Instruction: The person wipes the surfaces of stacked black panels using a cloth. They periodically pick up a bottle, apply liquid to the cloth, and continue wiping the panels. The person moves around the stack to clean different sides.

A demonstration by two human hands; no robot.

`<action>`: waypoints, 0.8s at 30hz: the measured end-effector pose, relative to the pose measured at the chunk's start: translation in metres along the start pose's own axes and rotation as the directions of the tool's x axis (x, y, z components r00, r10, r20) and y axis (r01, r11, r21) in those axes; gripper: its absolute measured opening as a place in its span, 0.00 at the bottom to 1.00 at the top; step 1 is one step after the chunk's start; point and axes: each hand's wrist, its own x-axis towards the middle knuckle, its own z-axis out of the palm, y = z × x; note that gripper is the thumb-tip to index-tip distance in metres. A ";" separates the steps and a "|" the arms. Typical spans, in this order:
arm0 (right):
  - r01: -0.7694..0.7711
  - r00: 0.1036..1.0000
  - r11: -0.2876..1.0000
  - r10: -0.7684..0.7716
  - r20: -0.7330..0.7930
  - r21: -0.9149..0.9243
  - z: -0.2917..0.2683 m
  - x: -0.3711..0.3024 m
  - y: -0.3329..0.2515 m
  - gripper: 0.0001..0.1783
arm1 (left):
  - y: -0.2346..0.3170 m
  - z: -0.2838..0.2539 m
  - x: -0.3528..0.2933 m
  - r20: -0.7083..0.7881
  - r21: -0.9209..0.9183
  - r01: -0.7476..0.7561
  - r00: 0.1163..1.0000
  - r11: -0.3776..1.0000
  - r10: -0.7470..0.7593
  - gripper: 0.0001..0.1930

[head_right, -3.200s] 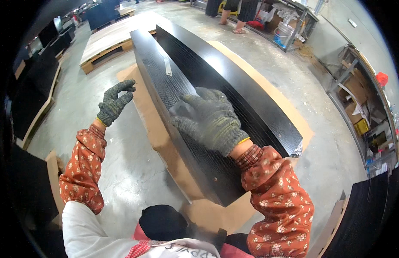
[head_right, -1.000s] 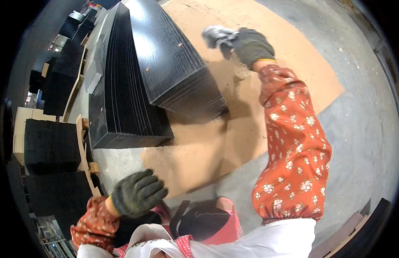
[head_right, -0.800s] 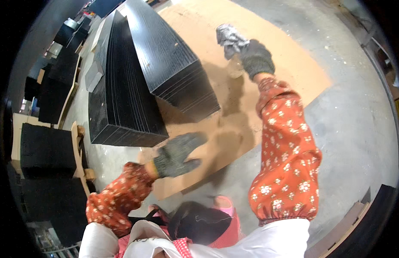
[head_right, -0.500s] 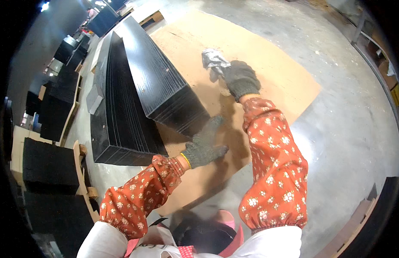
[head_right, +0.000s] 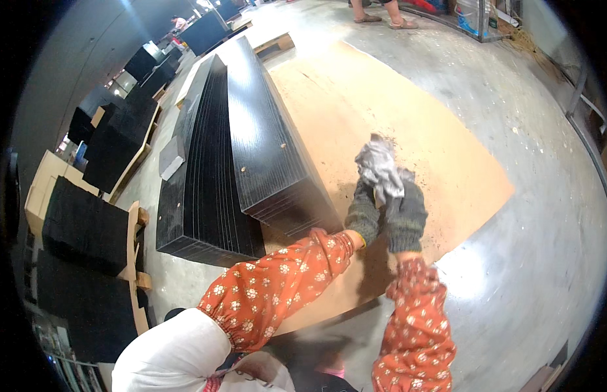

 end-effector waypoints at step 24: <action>-0.515 0.838 0.379 0.410 0.360 0.769 -0.042 -0.150 -0.134 0.18 | 0.005 -0.237 -0.197 -0.133 -0.094 -0.043 0.991 0.995 0.031 0.25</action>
